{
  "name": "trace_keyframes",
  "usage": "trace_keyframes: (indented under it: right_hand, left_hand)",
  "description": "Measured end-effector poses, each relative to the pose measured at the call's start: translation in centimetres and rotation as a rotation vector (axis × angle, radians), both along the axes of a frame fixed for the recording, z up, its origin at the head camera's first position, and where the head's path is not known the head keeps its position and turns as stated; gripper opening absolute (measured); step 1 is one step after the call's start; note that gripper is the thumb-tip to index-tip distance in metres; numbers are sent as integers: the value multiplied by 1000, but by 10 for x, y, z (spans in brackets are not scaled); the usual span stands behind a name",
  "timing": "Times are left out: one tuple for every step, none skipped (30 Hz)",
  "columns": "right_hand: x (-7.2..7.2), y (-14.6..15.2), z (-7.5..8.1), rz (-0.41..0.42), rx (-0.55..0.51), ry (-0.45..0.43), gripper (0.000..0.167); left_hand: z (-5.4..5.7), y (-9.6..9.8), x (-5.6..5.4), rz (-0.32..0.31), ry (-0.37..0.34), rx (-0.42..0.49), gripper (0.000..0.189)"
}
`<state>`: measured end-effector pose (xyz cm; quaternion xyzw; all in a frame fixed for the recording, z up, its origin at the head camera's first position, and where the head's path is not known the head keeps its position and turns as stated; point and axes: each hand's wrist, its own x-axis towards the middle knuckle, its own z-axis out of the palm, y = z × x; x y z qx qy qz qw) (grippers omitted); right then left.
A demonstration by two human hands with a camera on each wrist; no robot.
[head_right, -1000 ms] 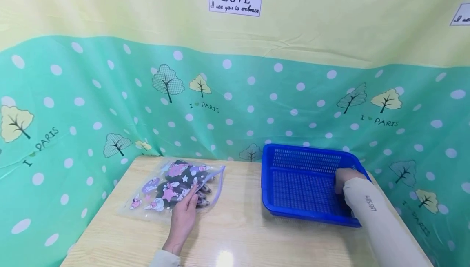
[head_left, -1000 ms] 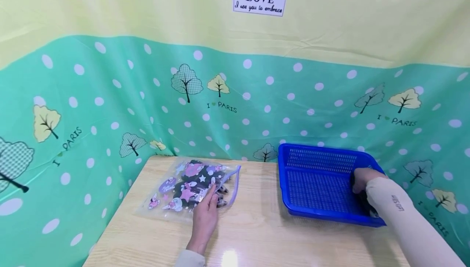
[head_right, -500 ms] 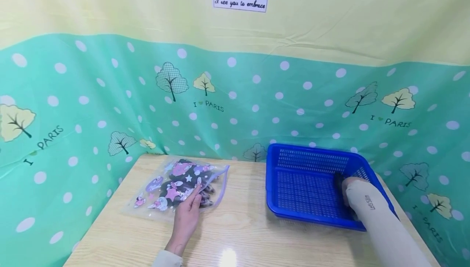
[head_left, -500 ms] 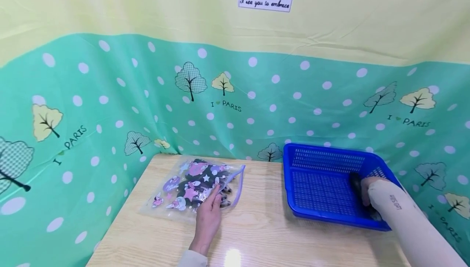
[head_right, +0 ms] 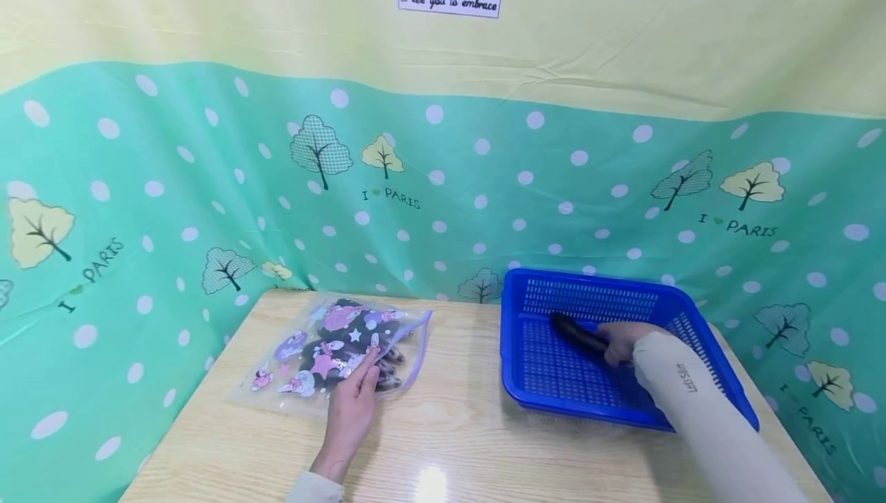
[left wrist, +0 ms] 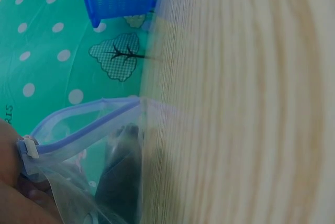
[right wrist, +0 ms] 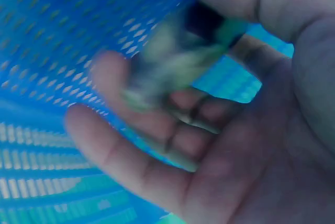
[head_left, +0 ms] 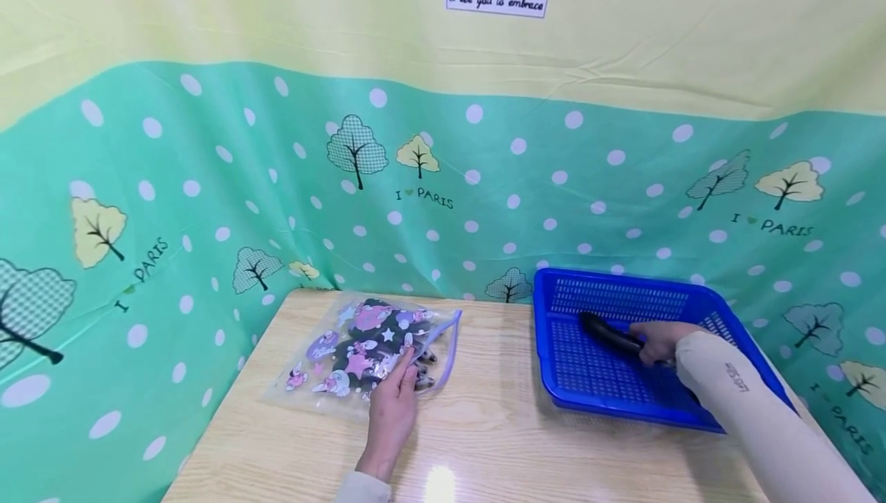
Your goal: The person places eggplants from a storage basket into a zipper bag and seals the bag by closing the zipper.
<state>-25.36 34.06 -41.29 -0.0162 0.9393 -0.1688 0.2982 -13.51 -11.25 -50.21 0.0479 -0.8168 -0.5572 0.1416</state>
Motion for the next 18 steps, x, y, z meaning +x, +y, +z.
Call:
trace_keyframes:
  right_hand:
    - [0, -4, 3, 13, -4, 12, 67]
    - [0, -7, 5, 21, -24, 19, 67]
    - [0, -11, 7, 41, -44, 31, 66]
    - [-1, -14, 9, 62, -52, 48, 64]
    - [-2, -17, 10, 83, -59, 71, 62]
    - [-3, -20, 12, 101, -72, 90, 60]
    - [-4, -23, 13, 113, -81, 111, 58]
    - [-6, -26, 14, 122, -101, 126, 56]
    - [-7, -29, 16, 128, -114, 144, 55]
    - [-8, -31, 17, 139, -125, 164, 53]
    - [-9, -34, 19, 135, -141, 181, 52]
    - [-10, -37, 21, 133, -160, 197, 51]
    - [-11, -39, 23, 121, -184, 208, 51]
    - [-11, -42, 24, 106, -212, 219, 51]
    - [-12, -44, 26, 85, -238, 230, 51]
    - [-12, -47, 27, 70, -268, 241, 52]
    - [-13, -50, 28, 47, -295, 247, 53]
    - [-13, -52, 29, 27, -325, 250, 54]
  left_hand:
    - [0, 0, 0, 0, 2, -3, 40]
    - [0, 0, 0, -1, 3, -4, 40]
    - [0, 0, 0, -2, 4, -4, 40]
    - [-1, 0, 0, -3, 5, -1, 40]
    - [-1, 0, 0, -3, 5, -1, 40]
    - [-1, 0, 1, -3, 4, -1, 40]
    - [-1, 0, 1, -4, 1, 0, 40]
    - [-2, 0, 1, -5, -2, 0, 40]
    - [-2, 0, 1, -6, -4, 2, 40]
    - [-2, 0, 1, -7, -6, 3, 40]
    - [-2, 0, 1, -7, -6, 3, 40]
    - [-1, 0, 1, -7, -6, 4, 41]
    - [-1, 0, 1, -7, -4, 5, 40]
    - [-1, 0, 1, -5, -3, 4, 40]
    - [0, 0, 1, -4, -2, 5, 40]
    - [0, 0, 1, -3, -2, 5, 40]
    - [0, 0, 1, -3, -3, 5, 40]
    - [0, 0, 0, -4, -4, 5, 40]
